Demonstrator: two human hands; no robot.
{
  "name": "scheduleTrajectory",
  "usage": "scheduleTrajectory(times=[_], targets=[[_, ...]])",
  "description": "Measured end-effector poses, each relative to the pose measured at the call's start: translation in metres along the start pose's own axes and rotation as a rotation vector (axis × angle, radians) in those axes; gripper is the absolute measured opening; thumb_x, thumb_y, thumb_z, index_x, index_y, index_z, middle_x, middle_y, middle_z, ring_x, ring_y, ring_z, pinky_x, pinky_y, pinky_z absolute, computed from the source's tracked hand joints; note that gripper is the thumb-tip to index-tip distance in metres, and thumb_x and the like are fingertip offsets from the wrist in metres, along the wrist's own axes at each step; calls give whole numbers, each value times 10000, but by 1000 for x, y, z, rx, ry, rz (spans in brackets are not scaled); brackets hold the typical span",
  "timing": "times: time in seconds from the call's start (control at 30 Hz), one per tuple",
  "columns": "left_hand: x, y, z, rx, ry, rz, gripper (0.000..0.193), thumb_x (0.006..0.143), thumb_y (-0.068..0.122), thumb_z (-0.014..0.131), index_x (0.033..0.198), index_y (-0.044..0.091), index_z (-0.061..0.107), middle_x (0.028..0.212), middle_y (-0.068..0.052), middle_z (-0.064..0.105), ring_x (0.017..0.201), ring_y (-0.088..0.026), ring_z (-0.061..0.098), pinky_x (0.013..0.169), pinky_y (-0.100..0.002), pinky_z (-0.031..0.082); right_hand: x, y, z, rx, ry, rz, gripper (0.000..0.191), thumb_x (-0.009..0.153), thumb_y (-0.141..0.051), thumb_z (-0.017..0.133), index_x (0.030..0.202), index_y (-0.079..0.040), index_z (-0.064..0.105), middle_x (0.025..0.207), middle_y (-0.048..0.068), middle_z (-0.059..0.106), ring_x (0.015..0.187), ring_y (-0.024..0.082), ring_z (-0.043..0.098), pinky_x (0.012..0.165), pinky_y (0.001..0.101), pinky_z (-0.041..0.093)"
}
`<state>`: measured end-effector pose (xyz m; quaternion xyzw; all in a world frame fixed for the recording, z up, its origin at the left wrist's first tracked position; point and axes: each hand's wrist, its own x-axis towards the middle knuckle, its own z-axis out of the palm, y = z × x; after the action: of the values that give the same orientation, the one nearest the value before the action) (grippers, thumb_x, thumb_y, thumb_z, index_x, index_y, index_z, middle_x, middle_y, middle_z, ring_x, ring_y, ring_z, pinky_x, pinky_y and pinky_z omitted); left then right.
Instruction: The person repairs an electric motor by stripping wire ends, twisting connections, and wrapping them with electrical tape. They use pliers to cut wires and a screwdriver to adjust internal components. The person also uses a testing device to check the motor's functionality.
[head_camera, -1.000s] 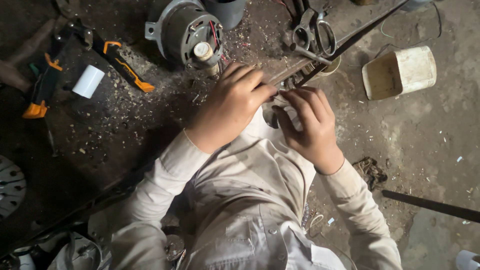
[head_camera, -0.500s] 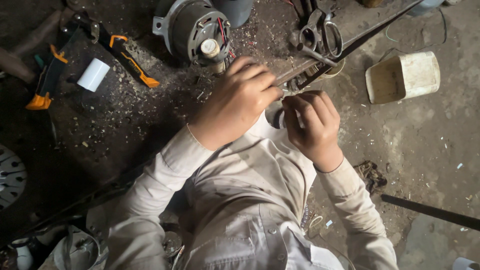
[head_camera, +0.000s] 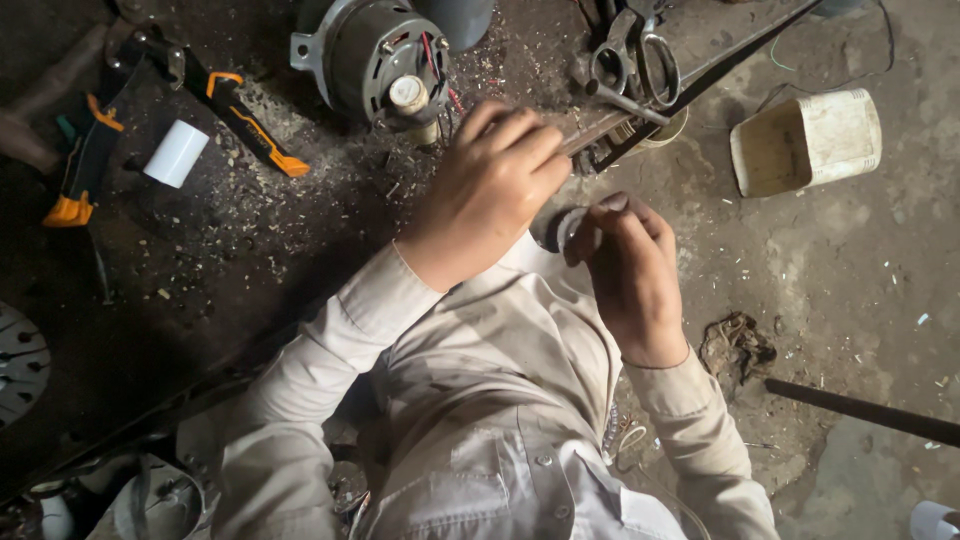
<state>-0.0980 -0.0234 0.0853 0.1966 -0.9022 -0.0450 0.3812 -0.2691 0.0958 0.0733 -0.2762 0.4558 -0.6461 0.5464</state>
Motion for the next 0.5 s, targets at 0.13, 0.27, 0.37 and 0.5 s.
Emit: scheduleTrajectory(times=[0.13,0.27,0.37,0.5], targets=[[-5,1,4,-1,-70,-51,72,934,79,693,973,42,742,1086,-93,696,1100,-251,633,1031,-441,446,-5,4,-11,-49,45,-69,159,1070,-104,505,979,5,576,804,96,584,760,195,575,739,343,496],[-11,2,-4,-14,-35,-26,263,907,104,725,1163,39,735,1198,-108,682,1168,-264,622,1082,-435,449,-7,17,-23,-57,119,-111,166,1064,-137,491,1007,-11,583,800,97,596,746,190,587,707,337,504],[-21,-6,-23,-70,39,-89,316,936,111,756,1242,53,707,1245,-122,662,1214,-291,610,1111,-426,479,-9,27,-36,-72,127,-126,168,1084,-130,516,1005,0,586,820,88,588,760,186,594,707,333,493],[-50,-43,-53,-64,220,-314,256,1055,125,748,1276,35,654,1273,-161,640,1243,-328,608,1077,-433,500,-17,35,-58,-107,181,-79,196,1091,-144,526,989,6,600,830,80,604,742,161,592,689,313,487]])
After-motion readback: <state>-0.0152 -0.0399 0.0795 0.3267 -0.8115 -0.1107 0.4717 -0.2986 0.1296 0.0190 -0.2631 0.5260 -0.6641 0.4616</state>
